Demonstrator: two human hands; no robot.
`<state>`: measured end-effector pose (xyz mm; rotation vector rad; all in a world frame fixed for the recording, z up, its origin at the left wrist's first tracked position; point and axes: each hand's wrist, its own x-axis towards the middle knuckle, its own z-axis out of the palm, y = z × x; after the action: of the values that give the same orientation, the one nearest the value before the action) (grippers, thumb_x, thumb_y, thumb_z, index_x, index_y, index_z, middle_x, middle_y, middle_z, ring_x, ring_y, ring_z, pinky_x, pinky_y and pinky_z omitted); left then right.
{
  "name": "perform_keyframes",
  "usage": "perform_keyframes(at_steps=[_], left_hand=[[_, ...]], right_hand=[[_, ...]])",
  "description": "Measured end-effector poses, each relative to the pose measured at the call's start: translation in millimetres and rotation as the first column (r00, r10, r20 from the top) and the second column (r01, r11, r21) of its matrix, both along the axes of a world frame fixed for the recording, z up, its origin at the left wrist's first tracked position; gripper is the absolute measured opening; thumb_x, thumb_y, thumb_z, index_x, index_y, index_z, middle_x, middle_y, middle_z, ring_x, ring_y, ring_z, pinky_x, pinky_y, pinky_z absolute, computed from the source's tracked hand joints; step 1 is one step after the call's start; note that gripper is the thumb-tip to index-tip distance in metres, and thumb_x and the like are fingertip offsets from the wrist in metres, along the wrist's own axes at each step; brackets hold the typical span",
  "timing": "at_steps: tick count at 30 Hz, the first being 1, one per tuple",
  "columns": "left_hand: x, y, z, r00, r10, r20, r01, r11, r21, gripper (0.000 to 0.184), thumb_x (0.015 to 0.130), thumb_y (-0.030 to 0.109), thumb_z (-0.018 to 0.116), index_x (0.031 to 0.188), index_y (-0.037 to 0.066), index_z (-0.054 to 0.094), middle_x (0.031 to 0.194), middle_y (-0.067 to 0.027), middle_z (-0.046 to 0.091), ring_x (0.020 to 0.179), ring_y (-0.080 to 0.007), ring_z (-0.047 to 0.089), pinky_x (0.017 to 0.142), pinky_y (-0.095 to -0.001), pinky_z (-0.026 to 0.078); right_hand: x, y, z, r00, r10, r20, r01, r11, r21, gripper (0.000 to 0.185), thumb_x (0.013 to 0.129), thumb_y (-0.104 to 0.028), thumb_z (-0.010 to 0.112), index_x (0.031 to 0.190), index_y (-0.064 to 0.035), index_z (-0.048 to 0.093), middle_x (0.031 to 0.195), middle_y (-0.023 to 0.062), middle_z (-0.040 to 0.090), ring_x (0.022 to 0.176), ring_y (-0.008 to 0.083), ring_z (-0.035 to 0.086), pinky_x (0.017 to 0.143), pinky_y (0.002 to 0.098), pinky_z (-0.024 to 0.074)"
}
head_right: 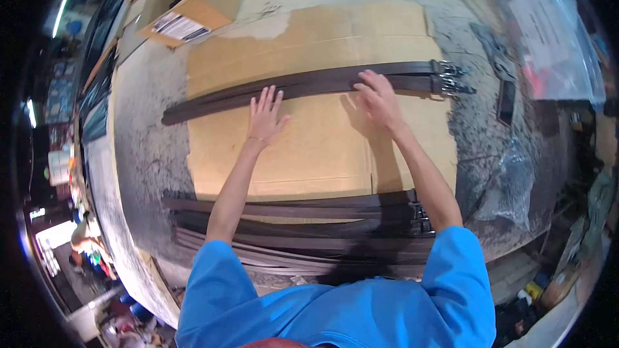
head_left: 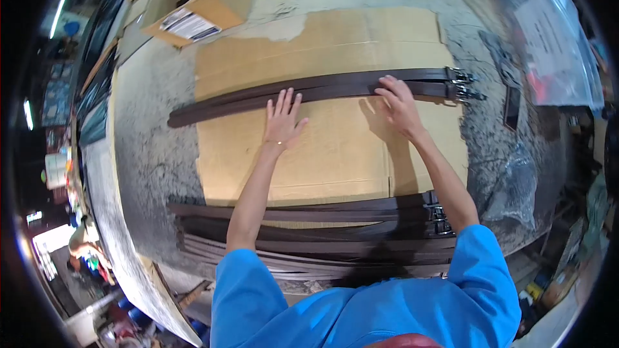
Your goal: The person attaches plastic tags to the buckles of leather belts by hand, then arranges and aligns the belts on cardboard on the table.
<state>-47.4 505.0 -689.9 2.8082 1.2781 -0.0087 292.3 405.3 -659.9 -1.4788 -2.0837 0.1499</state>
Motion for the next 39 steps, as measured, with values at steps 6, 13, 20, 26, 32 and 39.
perform_keyframes(at_steps=[6,13,20,26,32,39], left_hand=[[0.9,-4.1,-3.3,1.000,0.020,-0.012,-0.019,1.000,0.013,0.068,0.091,0.045,0.046,0.146,0.010,0.026,0.154,-0.0123,0.016,0.143,-0.0295,0.011,0.112,-0.0543,0.008],[2.7,-1.8,-2.7,0.999,0.038,-0.021,-0.037,0.998,0.044,0.069,0.091,0.047,0.045,0.147,0.012,0.026,0.155,-0.0100,0.015,0.143,-0.0277,0.010,0.113,-0.0535,0.008],[2.2,-5.2,-2.2,0.998,0.055,-0.028,-0.054,0.998,0.034,0.069,0.090,0.046,0.047,0.146,0.013,0.027,0.154,-0.0092,0.016,0.143,-0.0270,0.012,0.113,-0.0529,0.009],[4.1,-5.4,-0.7,0.998,0.063,0.009,-0.063,0.997,0.046,0.068,0.088,0.046,0.050,0.145,0.015,0.031,0.154,-0.0097,0.017,0.142,-0.0275,0.013,0.112,-0.0553,0.008],[6.4,-10.1,6.6,0.992,0.116,0.046,-0.118,0.992,0.050,0.066,0.086,0.045,0.054,0.144,0.020,0.034,0.154,-0.0102,0.018,0.143,-0.0300,0.012,0.111,-0.0592,0.006],[2.4,-6.6,3.1,0.988,0.140,0.069,-0.142,0.989,0.030,0.065,0.084,0.045,0.056,0.143,0.024,0.036,0.153,-0.0090,0.019,0.142,-0.0294,0.014,0.110,-0.0610,0.006]], right_hand=[[93.0,-75.4,-20.5,0.080,-0.814,-0.576,0.873,0.336,-0.354,0.033,0.083,-0.018,0.068,0.107,0.0032,0.057,0.099,0.0129,0.059,0.086,0.0213,0.059,0.073,0.0362,0.0491],[126.5,-51.3,-33.6,-0.385,-0.567,-0.728,0.567,0.478,-0.671,0.020,0.084,-0.016,0.069,0.091,0.0005,0.060,0.068,0.0044,0.060,0.054,0.0097,0.055,0.046,0.0220,0.0443],[132.5,-39.4,-41.5,-0.363,-0.595,-0.717,0.603,0.438,-0.667,0.017,0.084,-0.019,0.070,0.085,-0.0033,0.062,0.066,0.0022,0.061,0.052,0.0087,0.055,0.045,0.0192,0.0413],[117.7,-48.4,-29.2,0.022,-0.723,-0.691,0.857,0.369,-0.359,0.019,0.084,-0.015,0.068,0.092,-0.0002,0.062,0.083,0.0088,0.063,0.071,0.0171,0.060,0.062,0.0284,0.0491],[46.2,-17.8,32.0,0.929,-0.369,0.038,0.369,0.929,0.016,0.055,0.080,-0.020,0.066,0.129,-0.0038,0.046,0.135,0.0172,0.044,0.127,0.0346,0.040,0.104,0.0438,0.0331],[63.9,-26.0,-2.7,0.910,-0.189,0.370,0.261,0.953,-0.155,0.066,0.086,-0.035,0.058,0.140,-0.0048,0.034,0.148,0.0145,0.030,0.138,0.0291,0.026,0.112,0.0439,0.0227]])
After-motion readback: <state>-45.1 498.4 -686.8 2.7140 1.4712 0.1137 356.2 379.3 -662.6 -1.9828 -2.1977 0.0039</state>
